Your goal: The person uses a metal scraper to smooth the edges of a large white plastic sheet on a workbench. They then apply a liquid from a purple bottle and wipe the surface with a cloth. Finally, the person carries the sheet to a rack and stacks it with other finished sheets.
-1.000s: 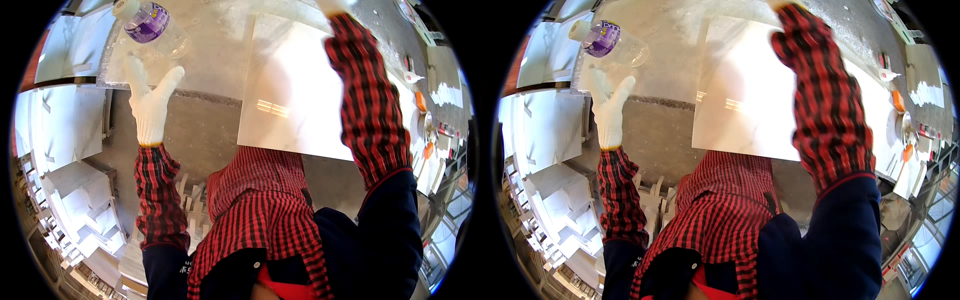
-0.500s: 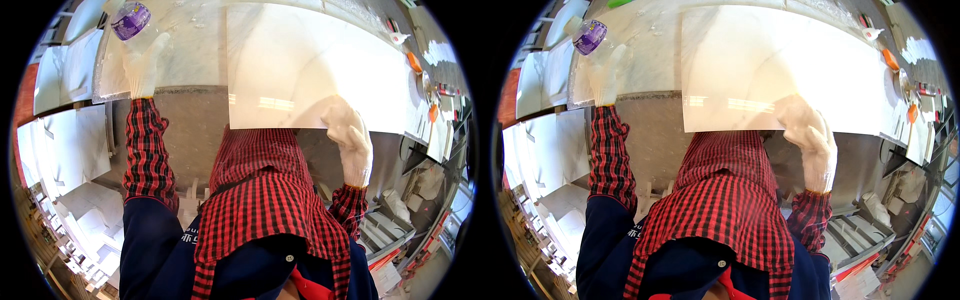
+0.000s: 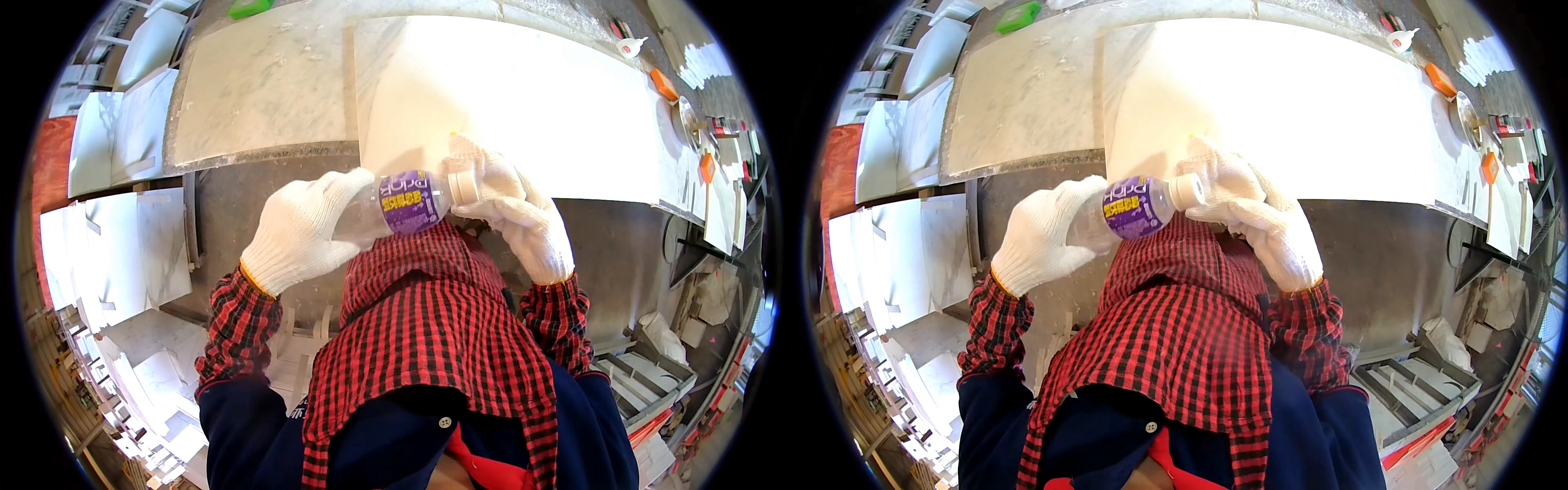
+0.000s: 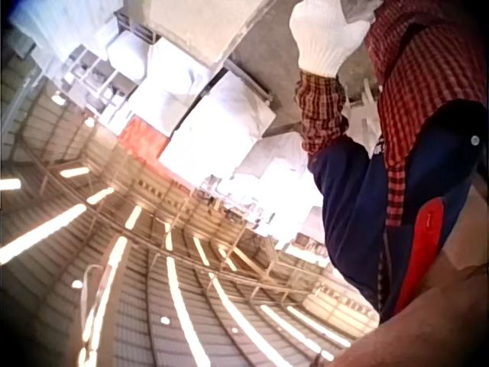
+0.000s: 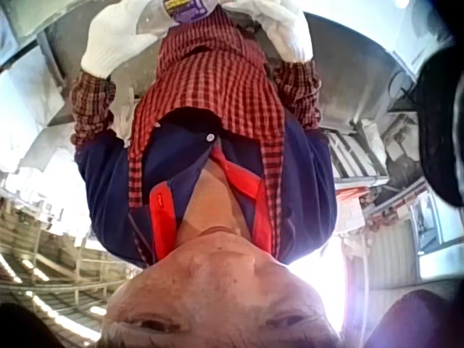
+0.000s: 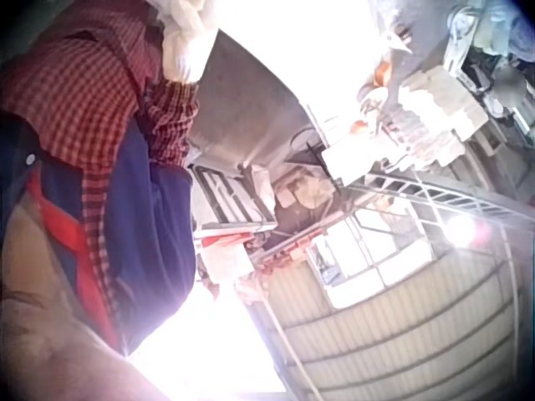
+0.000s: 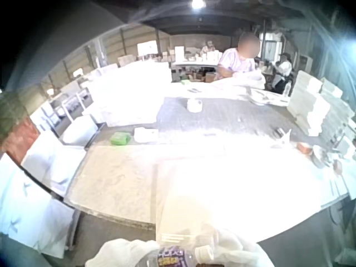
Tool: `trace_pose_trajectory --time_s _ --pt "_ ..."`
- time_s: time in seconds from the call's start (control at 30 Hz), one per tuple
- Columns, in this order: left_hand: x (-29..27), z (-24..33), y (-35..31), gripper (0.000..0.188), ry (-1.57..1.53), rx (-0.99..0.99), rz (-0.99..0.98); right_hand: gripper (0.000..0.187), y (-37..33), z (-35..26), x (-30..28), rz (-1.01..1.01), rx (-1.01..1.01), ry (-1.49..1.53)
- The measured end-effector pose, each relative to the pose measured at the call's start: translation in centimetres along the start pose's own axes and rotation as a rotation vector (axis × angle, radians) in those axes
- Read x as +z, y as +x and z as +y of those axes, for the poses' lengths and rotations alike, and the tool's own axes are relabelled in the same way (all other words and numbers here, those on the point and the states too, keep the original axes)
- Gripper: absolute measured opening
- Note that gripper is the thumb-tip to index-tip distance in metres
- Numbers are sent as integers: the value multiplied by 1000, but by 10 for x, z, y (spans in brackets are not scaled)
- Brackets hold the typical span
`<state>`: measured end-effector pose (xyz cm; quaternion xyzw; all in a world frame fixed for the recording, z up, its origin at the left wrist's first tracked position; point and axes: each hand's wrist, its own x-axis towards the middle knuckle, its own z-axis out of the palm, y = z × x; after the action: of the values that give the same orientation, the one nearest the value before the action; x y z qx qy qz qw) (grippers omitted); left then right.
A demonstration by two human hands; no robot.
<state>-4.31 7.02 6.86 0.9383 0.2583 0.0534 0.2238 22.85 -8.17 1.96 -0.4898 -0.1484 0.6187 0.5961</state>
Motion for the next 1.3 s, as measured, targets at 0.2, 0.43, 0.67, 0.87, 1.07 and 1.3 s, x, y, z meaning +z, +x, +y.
trace_pose_trajectory --time_s 0.2,0.43,0.67,0.87,1.07,1.3 --pt "-17 5 10 70 186 23 -24 71 -12 -13 9 73 23 -80" --pt "-29 16 34 55 280 111 -23 70 -21 -14 -3 98 -58 -137" --pt "-39 29 56 47 370 181 -90 71 -24 -13 -12 112 -63 -92" --pt "-45 38 72 44 445 217 -152 72 -22 -8 -20 115 -63 -46" --pt "-51 38 77 43 484 206 -182 74 -21 -4 -21 89 -92 -12" --pt "-48 32 74 42 464 215 -136 78 -19 -14 -12 84 -77 -297"
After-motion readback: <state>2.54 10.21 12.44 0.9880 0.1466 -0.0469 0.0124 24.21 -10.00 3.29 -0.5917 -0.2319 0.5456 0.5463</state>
